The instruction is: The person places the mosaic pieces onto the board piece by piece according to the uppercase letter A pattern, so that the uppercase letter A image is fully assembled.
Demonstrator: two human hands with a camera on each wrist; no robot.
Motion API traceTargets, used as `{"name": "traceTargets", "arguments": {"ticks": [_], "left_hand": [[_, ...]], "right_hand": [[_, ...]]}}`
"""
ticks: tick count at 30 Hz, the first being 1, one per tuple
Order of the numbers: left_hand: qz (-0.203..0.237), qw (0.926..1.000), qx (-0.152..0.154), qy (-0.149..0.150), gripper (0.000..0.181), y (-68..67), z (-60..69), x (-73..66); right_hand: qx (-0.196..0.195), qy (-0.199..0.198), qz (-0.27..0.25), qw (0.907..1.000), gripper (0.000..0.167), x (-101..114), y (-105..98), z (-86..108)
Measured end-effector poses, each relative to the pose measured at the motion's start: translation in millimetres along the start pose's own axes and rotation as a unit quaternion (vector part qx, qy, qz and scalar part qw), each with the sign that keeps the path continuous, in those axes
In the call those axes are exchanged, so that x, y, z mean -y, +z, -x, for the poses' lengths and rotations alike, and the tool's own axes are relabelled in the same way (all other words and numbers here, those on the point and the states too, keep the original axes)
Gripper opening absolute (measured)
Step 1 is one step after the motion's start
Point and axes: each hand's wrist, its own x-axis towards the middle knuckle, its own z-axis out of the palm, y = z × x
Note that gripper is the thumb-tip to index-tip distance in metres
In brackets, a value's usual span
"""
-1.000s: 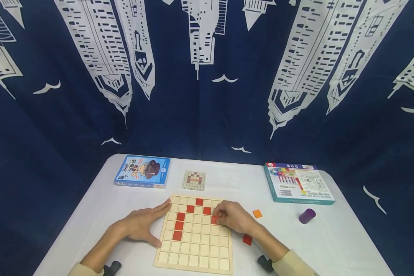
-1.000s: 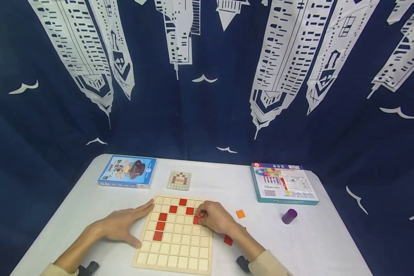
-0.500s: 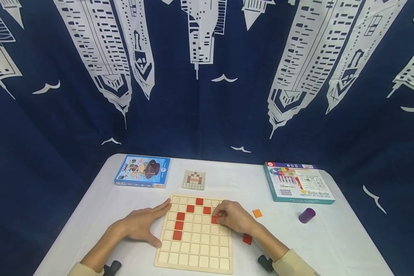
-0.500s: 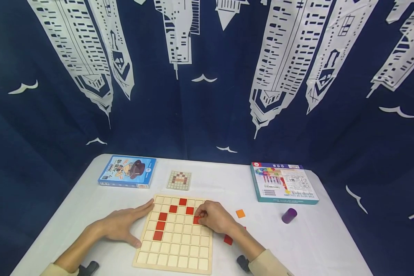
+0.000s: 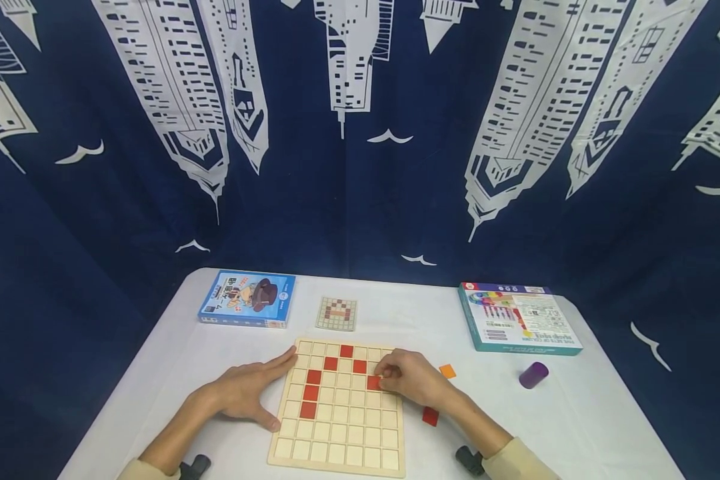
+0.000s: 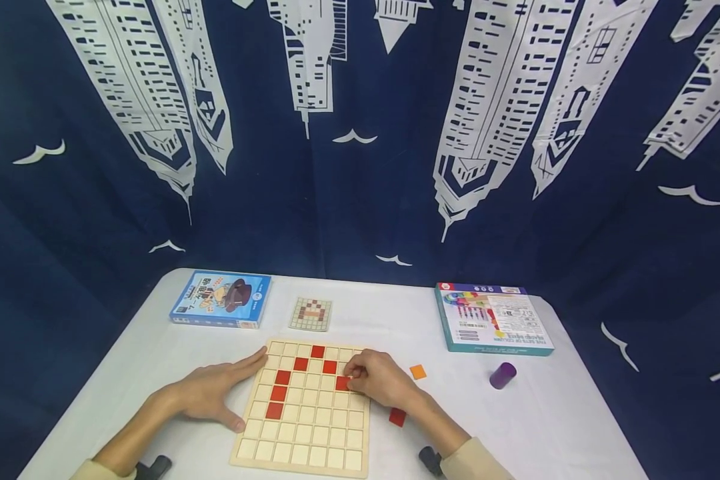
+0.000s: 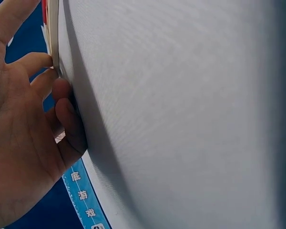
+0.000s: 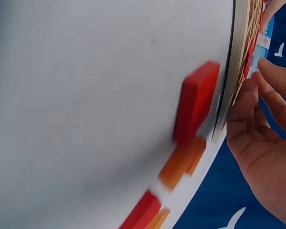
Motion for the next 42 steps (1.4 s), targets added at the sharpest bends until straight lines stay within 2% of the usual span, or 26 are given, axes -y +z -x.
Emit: {"name": "traceTargets", "arguments": {"ticks": [6,20,30,42], "left_hand": [[-0.002,1.0000,0.000,-0.004,0.126,-0.5,0.8,0.0],[-0.008,1.0000,0.001,0.002,0.126,-0.6,1.2,1.2],[-0.004,1.0000,0.005,0.003,0.127,-1.5,1.1,0.8],[-0.003,1.0000,0.007,0.004,0.127,-2.6,1.3,-1.5]], "right_hand": [[-0.001,0.005,-0.007,1.0000,0.017,-12,-18,14.9],[0.001,0.075,-0.010,0.9971,0.016,-52,-55,64.7],[0.015,0.110,0.002,0.9938,0.021,-70,-55,90.4],[0.017,0.109,0.004,0.9939,0.023,-75,-52,90.9]]}}
